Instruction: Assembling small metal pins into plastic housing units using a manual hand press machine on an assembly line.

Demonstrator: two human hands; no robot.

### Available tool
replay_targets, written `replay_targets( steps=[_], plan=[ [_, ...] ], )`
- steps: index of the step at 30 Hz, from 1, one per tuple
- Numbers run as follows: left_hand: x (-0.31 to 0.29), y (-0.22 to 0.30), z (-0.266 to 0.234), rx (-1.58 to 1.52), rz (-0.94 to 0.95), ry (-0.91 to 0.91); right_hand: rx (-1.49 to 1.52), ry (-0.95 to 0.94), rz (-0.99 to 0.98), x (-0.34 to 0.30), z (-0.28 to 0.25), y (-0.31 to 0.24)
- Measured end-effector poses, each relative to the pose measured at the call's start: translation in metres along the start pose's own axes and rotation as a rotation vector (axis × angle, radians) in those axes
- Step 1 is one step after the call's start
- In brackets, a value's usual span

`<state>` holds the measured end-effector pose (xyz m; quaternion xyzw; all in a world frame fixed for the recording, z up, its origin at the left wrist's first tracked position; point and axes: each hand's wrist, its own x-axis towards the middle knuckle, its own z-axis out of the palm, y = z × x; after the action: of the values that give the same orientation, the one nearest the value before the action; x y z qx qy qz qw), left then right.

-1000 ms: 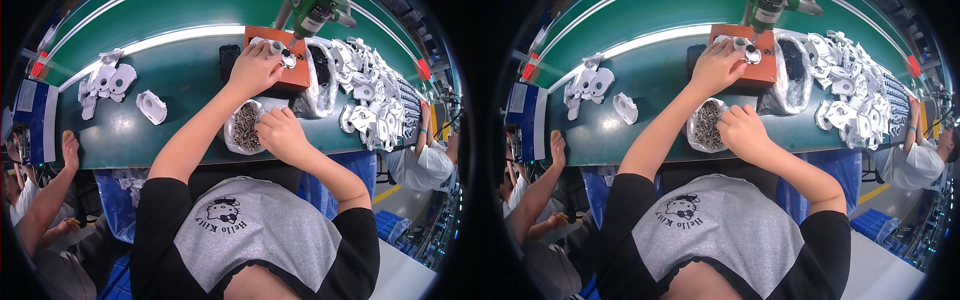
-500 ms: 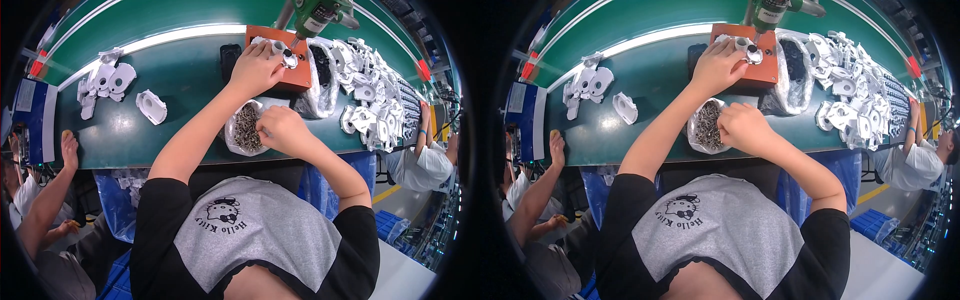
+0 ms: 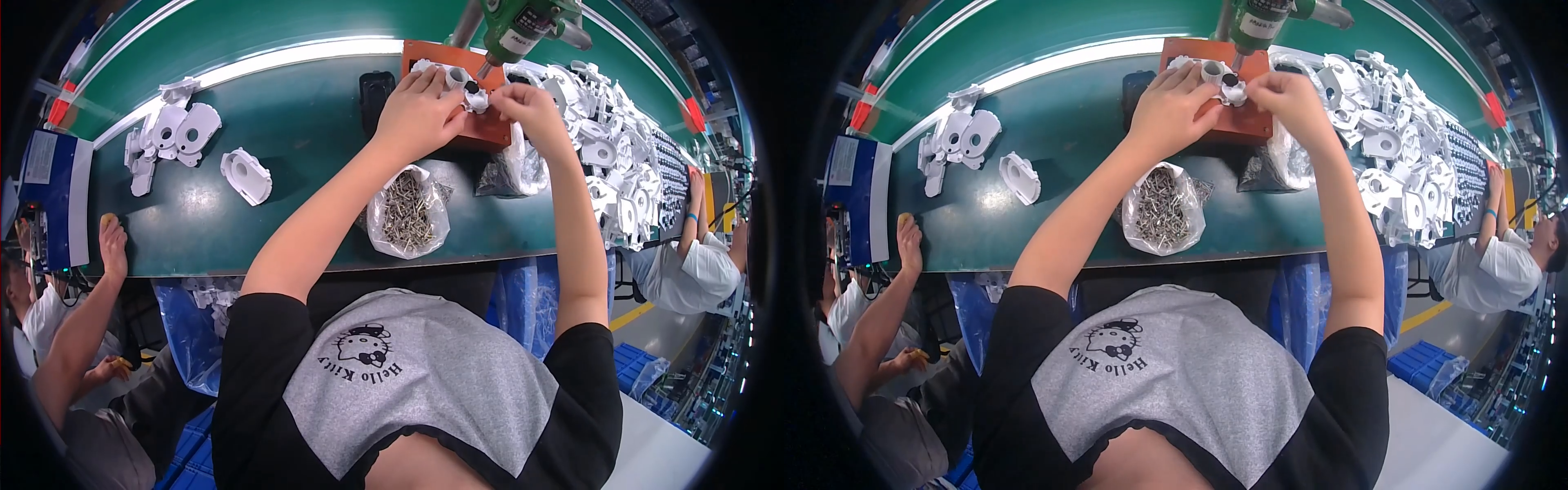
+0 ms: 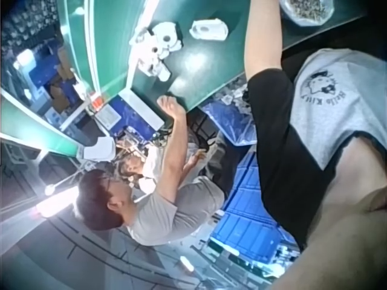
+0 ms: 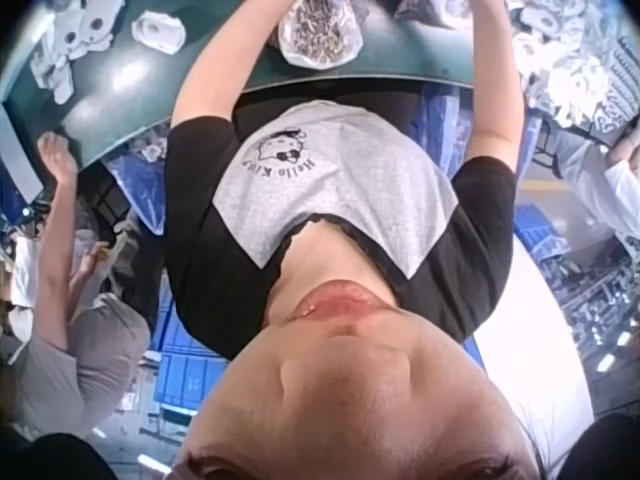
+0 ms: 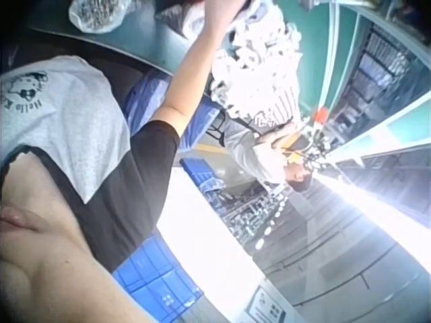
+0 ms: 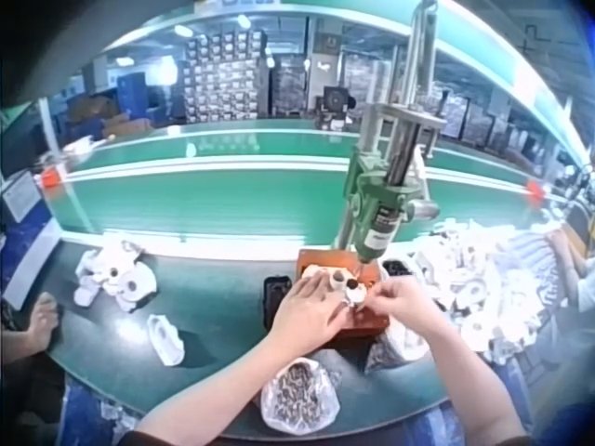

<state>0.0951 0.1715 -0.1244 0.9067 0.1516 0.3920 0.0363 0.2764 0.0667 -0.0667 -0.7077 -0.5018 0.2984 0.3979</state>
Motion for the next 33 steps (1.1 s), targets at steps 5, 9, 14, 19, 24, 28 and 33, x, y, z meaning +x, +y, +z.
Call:
replay_targets(
  steps=[5,9,14,19,24,28,33],
  plan=[
    [0.0,0.0,-0.002,-0.005,-0.007,-0.004,0.013,0.064,-0.022,0.032,0.0,0.007],
    [0.0,0.001,-0.001,-0.004,-0.004,0.02,0.039,0.039,-0.028,0.039,0.002,0.013],
    [0.001,-0.001,-0.001,-0.014,0.001,0.023,0.031,0.039,-0.008,0.041,0.003,0.009],
    [0.001,-0.001,-0.002,-0.021,-0.001,0.017,0.041,0.027,-0.011,0.041,0.002,0.003],
    [0.001,-0.001,0.0,-0.017,0.004,0.028,0.057,-0.105,0.03,0.045,-0.005,0.004],
    [-0.001,-0.001,-0.001,-0.013,0.007,0.03,0.053,-0.09,0.035,0.045,0.001,0.002],
    [0.001,0.0,0.002,-0.023,0.007,0.026,0.031,-0.124,0.011,0.054,-0.002,0.016]
  ],
)
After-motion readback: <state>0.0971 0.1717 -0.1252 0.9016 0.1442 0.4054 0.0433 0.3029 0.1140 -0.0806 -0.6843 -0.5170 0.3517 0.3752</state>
